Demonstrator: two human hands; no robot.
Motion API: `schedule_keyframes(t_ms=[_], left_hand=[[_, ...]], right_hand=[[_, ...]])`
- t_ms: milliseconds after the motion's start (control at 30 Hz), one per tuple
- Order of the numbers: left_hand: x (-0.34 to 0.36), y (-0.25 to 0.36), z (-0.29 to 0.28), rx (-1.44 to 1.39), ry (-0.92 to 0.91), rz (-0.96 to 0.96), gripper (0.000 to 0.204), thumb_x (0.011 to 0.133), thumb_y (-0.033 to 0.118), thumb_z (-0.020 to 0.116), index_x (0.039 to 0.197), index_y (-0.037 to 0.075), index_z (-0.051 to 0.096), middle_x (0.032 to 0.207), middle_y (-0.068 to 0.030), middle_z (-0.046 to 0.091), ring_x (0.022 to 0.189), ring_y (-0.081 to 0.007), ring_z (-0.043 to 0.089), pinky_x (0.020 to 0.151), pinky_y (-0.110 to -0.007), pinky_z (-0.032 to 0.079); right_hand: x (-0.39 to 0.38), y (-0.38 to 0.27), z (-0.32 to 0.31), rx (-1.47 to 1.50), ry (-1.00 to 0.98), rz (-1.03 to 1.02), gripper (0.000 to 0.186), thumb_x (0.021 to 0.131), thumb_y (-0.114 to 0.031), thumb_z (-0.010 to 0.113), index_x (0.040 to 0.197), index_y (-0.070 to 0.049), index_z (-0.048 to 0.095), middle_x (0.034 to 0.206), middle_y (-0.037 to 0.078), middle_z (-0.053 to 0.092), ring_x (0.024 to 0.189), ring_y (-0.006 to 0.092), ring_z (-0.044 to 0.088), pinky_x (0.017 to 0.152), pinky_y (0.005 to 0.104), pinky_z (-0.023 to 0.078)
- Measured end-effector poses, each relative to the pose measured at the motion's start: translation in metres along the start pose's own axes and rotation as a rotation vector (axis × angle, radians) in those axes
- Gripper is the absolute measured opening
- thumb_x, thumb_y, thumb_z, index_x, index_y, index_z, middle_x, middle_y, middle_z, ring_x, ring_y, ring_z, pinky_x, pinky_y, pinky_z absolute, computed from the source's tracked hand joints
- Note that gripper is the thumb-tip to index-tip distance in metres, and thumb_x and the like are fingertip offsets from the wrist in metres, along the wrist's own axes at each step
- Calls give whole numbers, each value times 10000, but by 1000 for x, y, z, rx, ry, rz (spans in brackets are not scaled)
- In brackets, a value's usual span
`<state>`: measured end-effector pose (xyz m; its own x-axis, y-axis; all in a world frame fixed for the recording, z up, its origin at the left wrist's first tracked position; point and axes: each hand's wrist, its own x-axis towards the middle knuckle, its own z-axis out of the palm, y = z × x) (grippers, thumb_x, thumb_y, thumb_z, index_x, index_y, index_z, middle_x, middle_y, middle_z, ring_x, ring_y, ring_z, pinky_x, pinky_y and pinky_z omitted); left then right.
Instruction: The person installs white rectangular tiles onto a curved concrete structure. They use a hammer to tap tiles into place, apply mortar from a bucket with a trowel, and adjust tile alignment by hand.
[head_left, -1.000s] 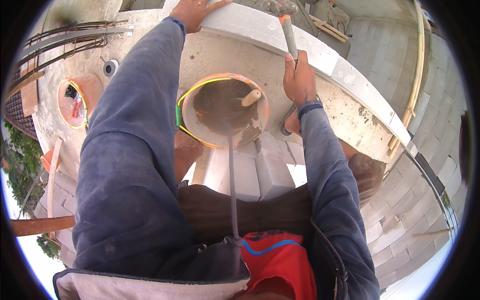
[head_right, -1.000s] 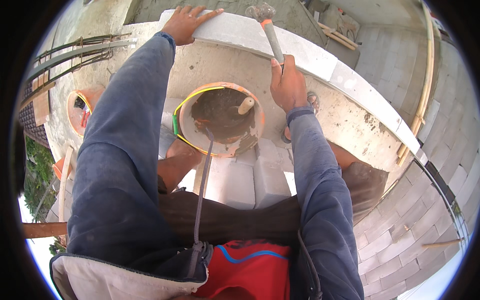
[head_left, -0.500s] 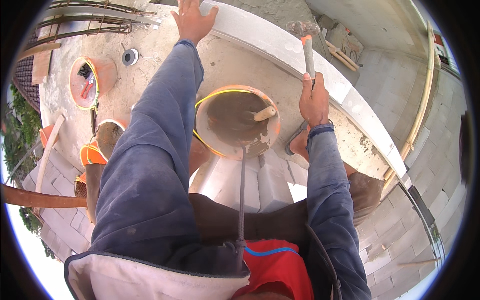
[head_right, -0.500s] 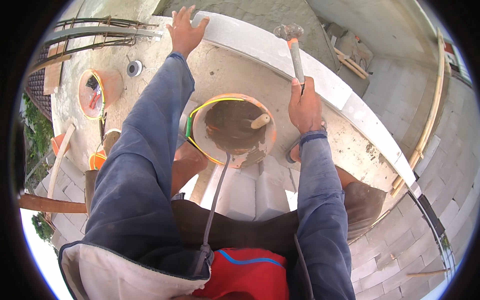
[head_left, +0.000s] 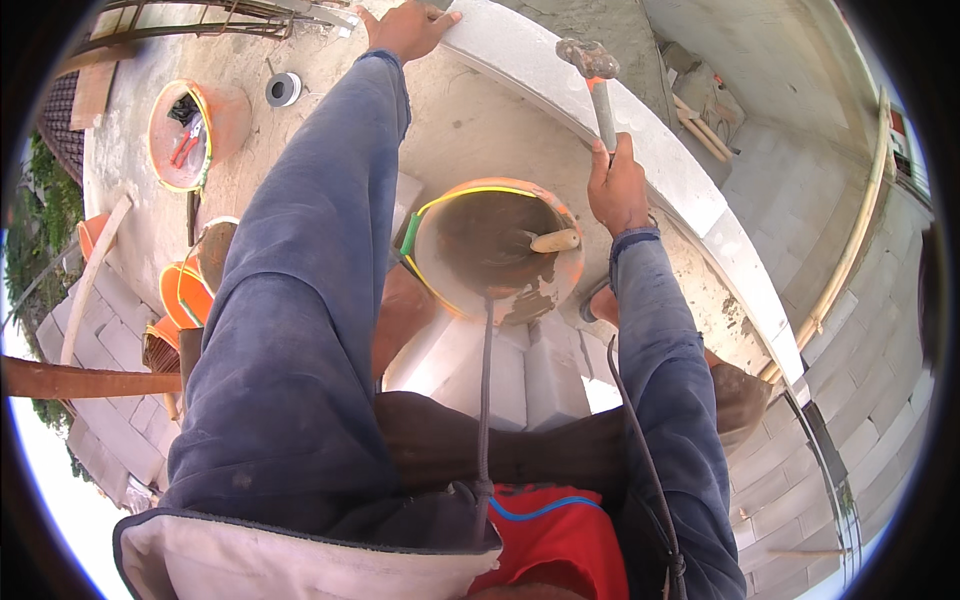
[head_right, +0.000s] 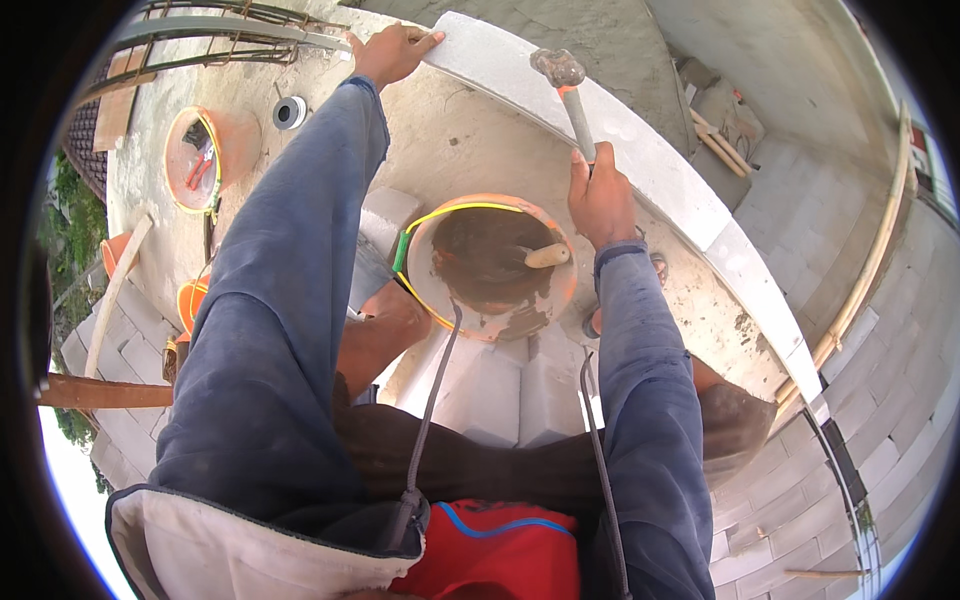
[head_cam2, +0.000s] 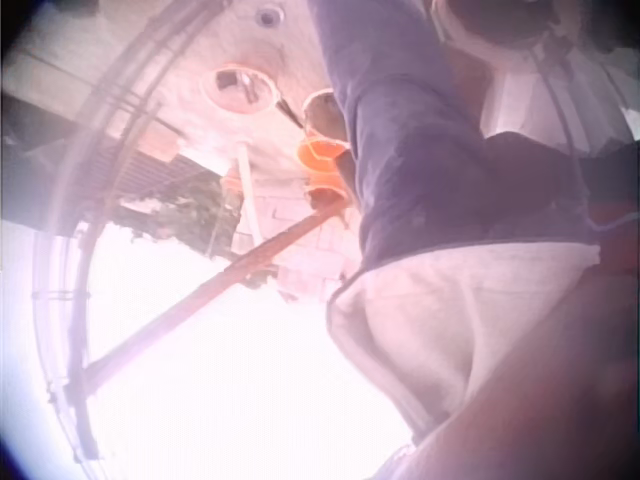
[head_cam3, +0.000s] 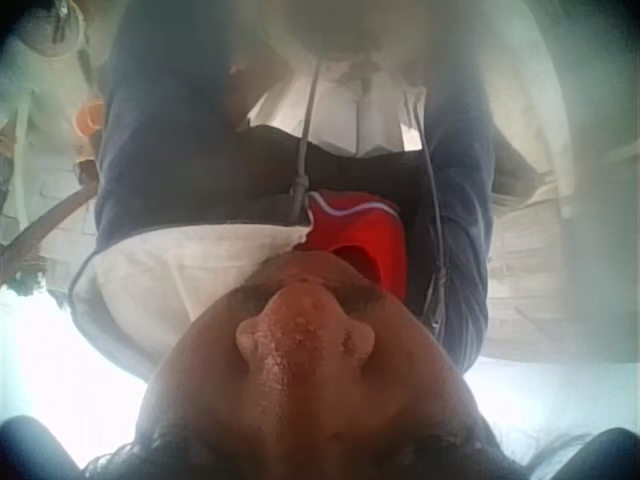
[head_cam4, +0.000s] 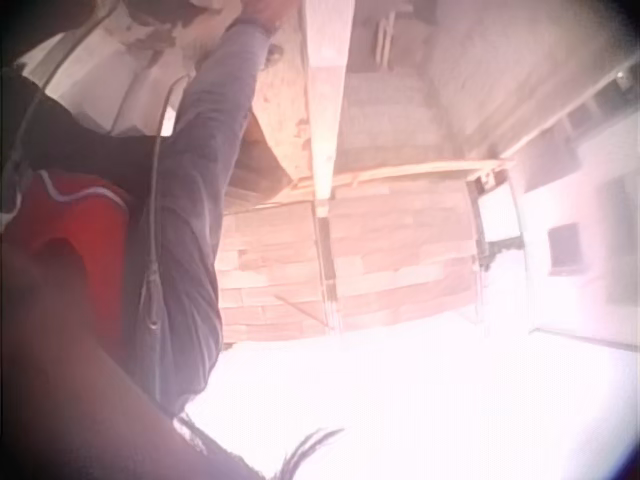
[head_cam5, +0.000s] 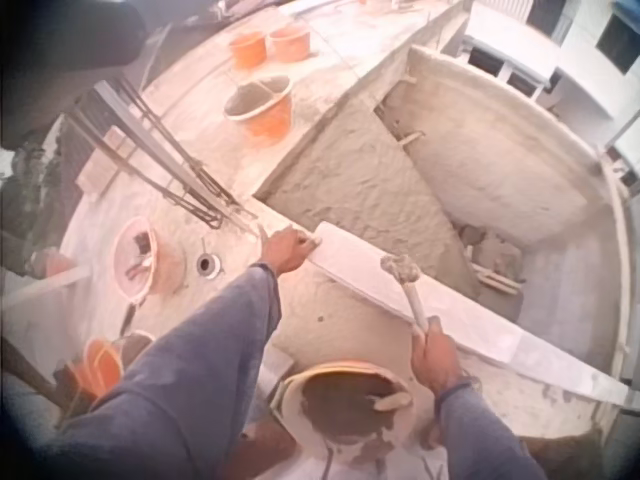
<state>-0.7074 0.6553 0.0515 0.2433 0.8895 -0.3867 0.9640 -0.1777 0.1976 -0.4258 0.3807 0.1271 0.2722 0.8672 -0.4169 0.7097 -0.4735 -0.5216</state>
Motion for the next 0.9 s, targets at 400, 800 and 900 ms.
schedule_keyframes(t_ms=[400, 800, 900], left_hand=[[-12, -2, -1, -58, 5, -18, 655, 1028, 753, 485, 1276, 244, 813, 1185, -68, 809, 1249, -305, 709, 1230, -799, -51], [-11, 17, -30, -131, -33, -5, 567, 1010, 623, 564, 1219, 170, 833, 1323, -220, 738, 1329, -412, 642, 1248, -772, 48], [-13, -7, -18, -139, -23, -63, 616, 988, 656, 581, 1255, 152, 815, 1331, -252, 725, 1340, -421, 633, 1249, -770, 36]], right_hand=[[28, -15, -19, -134, -87, -101, 343, 1114, -358, 547, 1244, -42, 520, 832, 269, 713, 780, 492, 713, 695, 575, 534], [266, 4, -73, -121, -96, 149, 434, 1107, -431, 533, 1408, -140, 648, 746, -2, 541, 537, 122, 507, 464, 336, 432], [283, -15, -32, -239, -475, 184, 494, 1090, -448, 554, 1454, -124, 635, 757, 25, 590, 539, 152, 552, 465, 356, 455]])
